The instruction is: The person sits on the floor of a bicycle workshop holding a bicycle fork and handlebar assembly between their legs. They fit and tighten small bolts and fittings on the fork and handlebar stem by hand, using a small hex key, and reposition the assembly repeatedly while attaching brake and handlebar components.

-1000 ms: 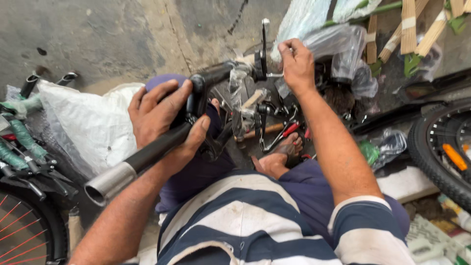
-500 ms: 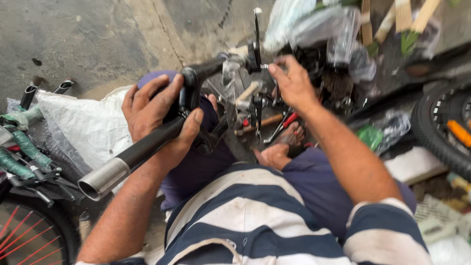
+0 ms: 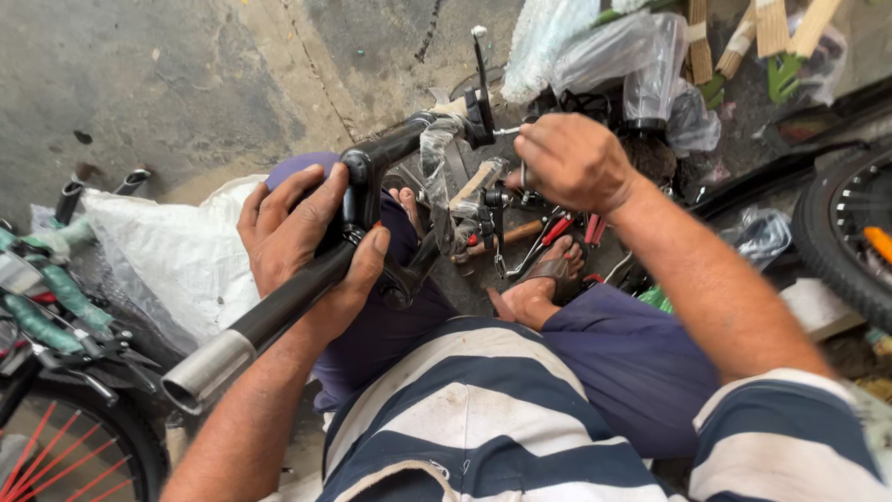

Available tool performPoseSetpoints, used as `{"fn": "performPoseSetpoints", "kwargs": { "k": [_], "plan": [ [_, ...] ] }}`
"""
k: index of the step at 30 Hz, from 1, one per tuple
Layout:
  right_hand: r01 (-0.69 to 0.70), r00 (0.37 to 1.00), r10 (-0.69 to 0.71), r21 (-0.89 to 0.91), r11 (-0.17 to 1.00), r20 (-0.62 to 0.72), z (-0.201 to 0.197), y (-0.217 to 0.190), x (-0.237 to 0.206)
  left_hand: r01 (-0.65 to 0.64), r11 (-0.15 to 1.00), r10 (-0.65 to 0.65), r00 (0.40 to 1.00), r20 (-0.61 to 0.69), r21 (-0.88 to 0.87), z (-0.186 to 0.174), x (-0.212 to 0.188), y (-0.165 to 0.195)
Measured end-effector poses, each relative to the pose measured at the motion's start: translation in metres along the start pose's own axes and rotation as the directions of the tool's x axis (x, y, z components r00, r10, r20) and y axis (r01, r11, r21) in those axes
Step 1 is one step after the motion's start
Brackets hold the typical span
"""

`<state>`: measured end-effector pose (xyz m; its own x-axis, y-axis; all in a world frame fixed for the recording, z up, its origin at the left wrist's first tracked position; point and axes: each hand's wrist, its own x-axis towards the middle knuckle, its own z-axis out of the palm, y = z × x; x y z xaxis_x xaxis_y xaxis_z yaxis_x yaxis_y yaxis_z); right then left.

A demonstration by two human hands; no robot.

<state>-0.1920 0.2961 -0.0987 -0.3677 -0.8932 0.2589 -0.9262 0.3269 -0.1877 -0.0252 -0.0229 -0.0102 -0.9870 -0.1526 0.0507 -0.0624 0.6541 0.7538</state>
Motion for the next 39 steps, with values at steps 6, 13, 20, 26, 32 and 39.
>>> {"fn": "performPoseSetpoints", "kwargs": {
  "k": [6, 13, 20, 26, 32, 39],
  "plan": [
    [-0.856, 0.3, 0.806, 0.517, -0.009, 0.511, 0.066, 0.026, 0.033, 0.027, 1.0, -0.027, 1.0, -0.015, 0.009, 0.0, 0.002, 0.002],
    [-0.73, 0.46, 0.84, 0.661, 0.172, 0.289, 0.066, 0.009, 0.02, -0.008, 1.0, 0.008, 1.0, -0.016, 0.008, -0.001, 0.004, -0.001],
    [-0.309, 0.911, 0.358, 0.234, 0.922, -0.207, 0.048, -0.008, -0.011, -0.018, 1.0, 0.018, 0.999, -0.037, 0.014, 0.003, -0.003, -0.003],
    [-0.866, 0.382, 0.846, 0.465, 0.187, 0.372, 0.077, -0.016, -0.039, -0.032, 0.999, 0.033, 0.998, -0.055, 0.019, 0.005, 0.0, -0.001],
    [-0.843, 0.5, 0.831, 0.354, 0.404, 0.245, 0.047, -0.052, -0.061, -0.037, 0.999, 0.039, 0.997, -0.073, 0.033, 0.006, -0.008, -0.009],
    [-0.851, 0.451, 0.878, 0.221, 0.477, -0.16, -0.116, -0.152, -0.15, -0.115, 0.932, 0.083, 0.991, -0.106, -0.344, 0.021, -0.019, -0.015]
  ]
}}
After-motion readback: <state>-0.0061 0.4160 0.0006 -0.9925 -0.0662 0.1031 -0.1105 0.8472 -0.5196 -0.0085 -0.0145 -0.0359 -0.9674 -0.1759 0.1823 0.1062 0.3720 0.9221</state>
